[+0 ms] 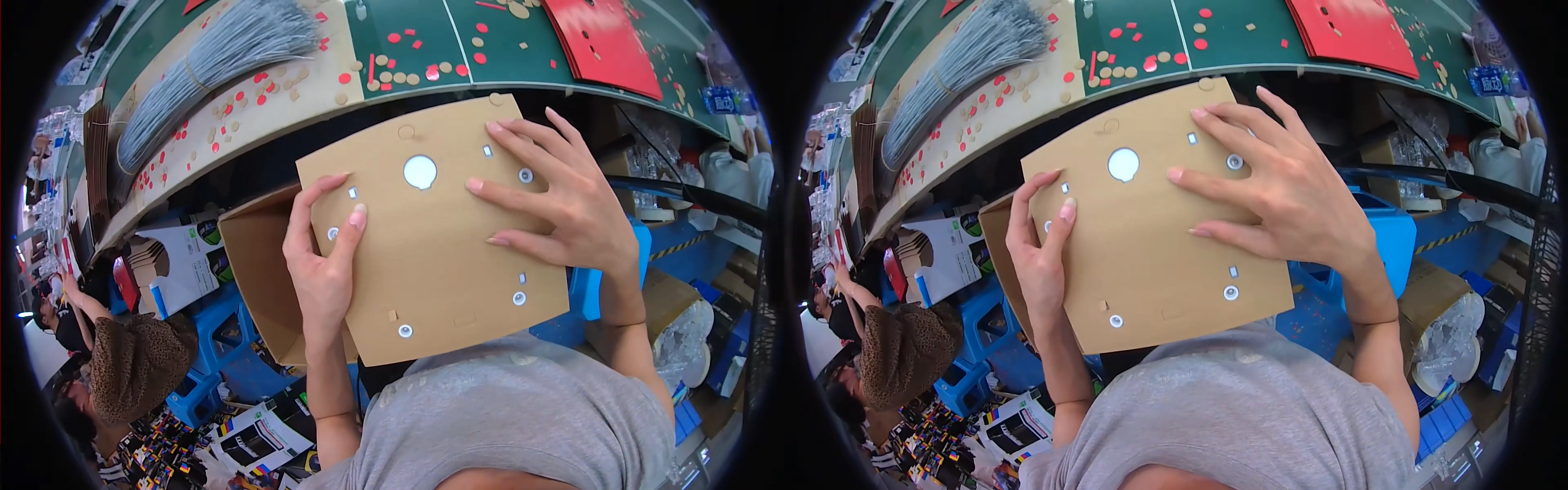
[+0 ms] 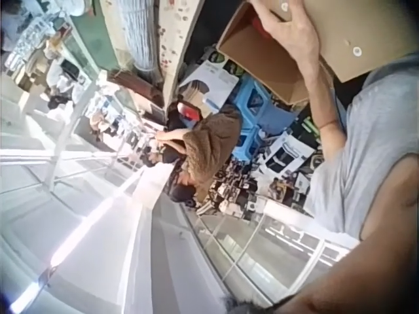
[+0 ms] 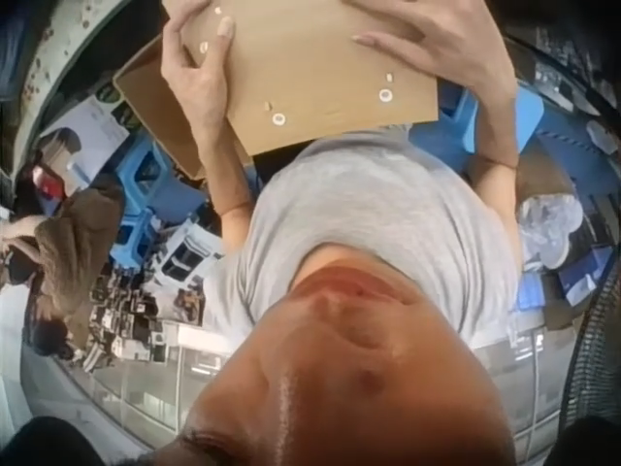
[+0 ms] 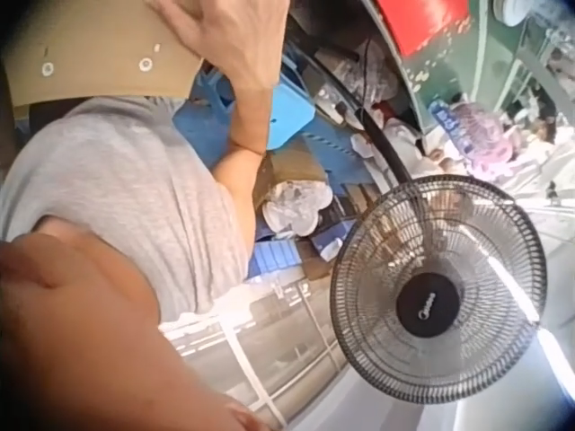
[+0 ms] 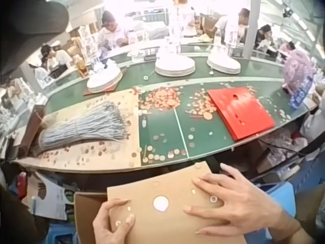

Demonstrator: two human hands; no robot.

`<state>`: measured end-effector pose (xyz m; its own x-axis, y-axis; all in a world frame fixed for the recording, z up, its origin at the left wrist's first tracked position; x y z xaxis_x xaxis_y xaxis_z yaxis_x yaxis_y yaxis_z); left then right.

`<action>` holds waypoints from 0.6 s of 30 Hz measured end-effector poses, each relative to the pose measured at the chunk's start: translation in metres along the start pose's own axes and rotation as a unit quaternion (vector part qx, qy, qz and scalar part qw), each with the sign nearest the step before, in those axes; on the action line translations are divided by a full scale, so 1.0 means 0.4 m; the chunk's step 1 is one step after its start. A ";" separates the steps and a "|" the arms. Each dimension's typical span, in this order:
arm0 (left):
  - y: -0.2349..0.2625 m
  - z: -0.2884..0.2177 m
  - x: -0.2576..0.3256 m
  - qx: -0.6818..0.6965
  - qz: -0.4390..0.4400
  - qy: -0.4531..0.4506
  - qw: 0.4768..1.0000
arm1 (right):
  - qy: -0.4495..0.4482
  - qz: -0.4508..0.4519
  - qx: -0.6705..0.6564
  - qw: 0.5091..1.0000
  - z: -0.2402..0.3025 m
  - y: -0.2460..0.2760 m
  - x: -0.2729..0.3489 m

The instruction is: Assembling lighting fixture components by threading wires and attaching small parts to cardboard templates and circular light bases.

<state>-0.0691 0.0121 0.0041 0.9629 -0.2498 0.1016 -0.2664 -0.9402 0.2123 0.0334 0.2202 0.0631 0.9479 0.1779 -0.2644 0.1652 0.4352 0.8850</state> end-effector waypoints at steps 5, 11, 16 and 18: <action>0.003 -0.084 0.025 -0.270 -0.049 -0.210 0.938 | 0.022 -0.033 -0.113 0.993 -0.064 0.052 -0.099; -0.063 -0.152 0.073 -0.355 0.030 -0.298 0.886 | -0.007 -0.109 0.076 0.991 -0.251 -0.010 -0.412; -0.120 -0.174 0.109 -0.376 0.040 -0.302 0.875 | -0.020 -0.109 -0.024 0.994 -0.290 -0.119 -0.652; -0.117 -0.165 0.100 -0.353 0.047 -0.308 0.883 | -0.023 -0.089 -0.143 0.985 -0.278 -0.155 -0.713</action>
<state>-0.0208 0.0614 0.0625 0.7182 -0.6013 -0.3502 -0.0974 -0.5852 0.8050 -0.2774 0.2405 0.0411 0.9231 0.0381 -0.3827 0.2537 0.6875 0.6804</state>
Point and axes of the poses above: each hand's wrist, its own x-axis away from the middle knuckle, its own y-axis out of the back of the hand, z = x × y, the point moved 10 cm from there along -x, towards the middle knuckle, and after that the axes turned 7 degrees about -z, right-handed, at the moved point
